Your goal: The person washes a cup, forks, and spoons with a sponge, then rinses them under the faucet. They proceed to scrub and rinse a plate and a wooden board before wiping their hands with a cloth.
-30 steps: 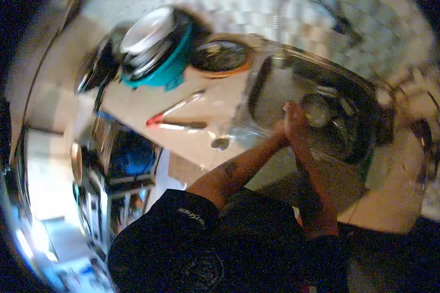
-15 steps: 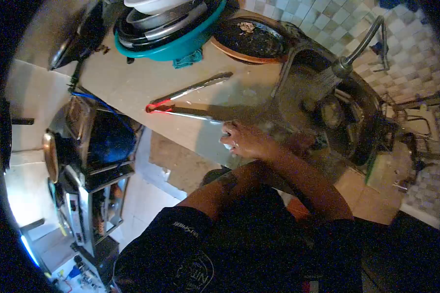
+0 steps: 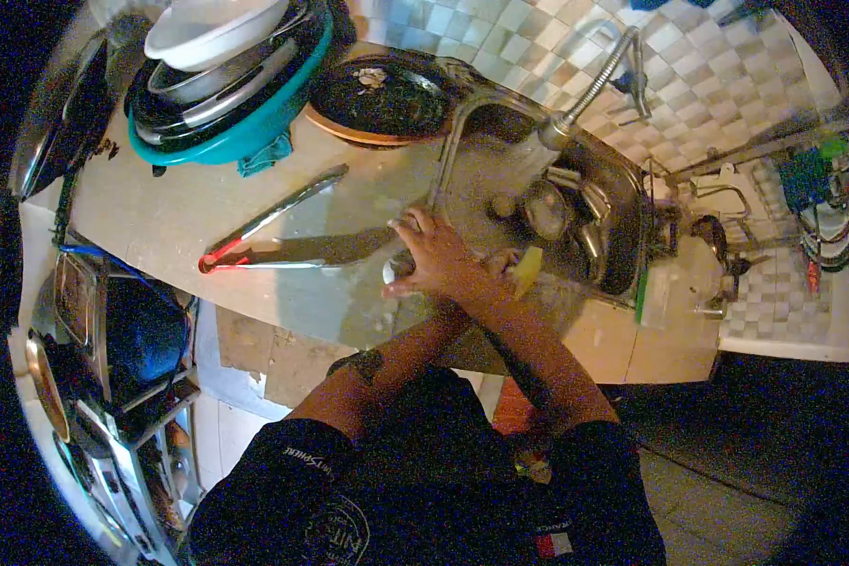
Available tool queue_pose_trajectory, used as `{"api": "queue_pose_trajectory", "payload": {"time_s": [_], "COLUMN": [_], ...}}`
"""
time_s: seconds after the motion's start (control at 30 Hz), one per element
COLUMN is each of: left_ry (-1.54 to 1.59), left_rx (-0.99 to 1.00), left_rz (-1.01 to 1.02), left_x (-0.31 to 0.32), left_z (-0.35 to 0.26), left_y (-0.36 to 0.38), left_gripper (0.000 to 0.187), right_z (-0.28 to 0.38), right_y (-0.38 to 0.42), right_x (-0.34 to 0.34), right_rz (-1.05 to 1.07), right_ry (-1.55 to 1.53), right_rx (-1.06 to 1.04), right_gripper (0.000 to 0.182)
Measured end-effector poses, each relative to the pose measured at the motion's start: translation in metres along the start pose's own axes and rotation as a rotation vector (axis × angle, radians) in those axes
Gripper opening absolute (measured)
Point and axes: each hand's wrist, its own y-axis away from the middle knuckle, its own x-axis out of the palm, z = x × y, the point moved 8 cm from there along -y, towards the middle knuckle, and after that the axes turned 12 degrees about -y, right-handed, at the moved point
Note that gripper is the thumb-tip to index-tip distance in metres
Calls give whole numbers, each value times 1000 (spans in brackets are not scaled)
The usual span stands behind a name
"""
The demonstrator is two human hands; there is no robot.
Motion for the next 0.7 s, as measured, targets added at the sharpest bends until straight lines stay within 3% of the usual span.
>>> {"api": "queue_pose_trajectory", "payload": {"time_s": [0.13,0.23,0.33,0.43,0.47,0.53,0.6,0.67,0.7], "left_ry": [-19,-38,-40,123,469,875,979,659,493], "left_rx": [0,-6,-55,-312,-578,-810,-749,-575,-484], "left_rz": [6,-12,-51,-36,-33,-156,-411,-498,-538], "left_x": [4,10,17,0,-40,-71,-86,-113,-122], "left_z": [1,0,4,24,25,21,11,-32,-50], "left_y": [2,0,-5,-6,-7,-13,-29,-63,-76], "left_gripper": [29,28,28,24,22,21,22,23,23], "right_z": [-41,-85,-100,-125,-137,-166,-170,-162,-198], "right_y": [9,17,20,38,49,73,95,105,108], "right_x": [-8,-19,-49,-96,-108,-128,-149,-160,-131], "right_rz": [-54,-76,-53,-235,-312,-461,-592,-660,-647], "right_ry": [-12,-154,-196,-574,-896,-1534,-1255,-1118,-1200], "right_rx": [125,384,466,499,468,372,49,33,80], "right_gripper": [66,58,48,38,37,37,36,34,34]}}
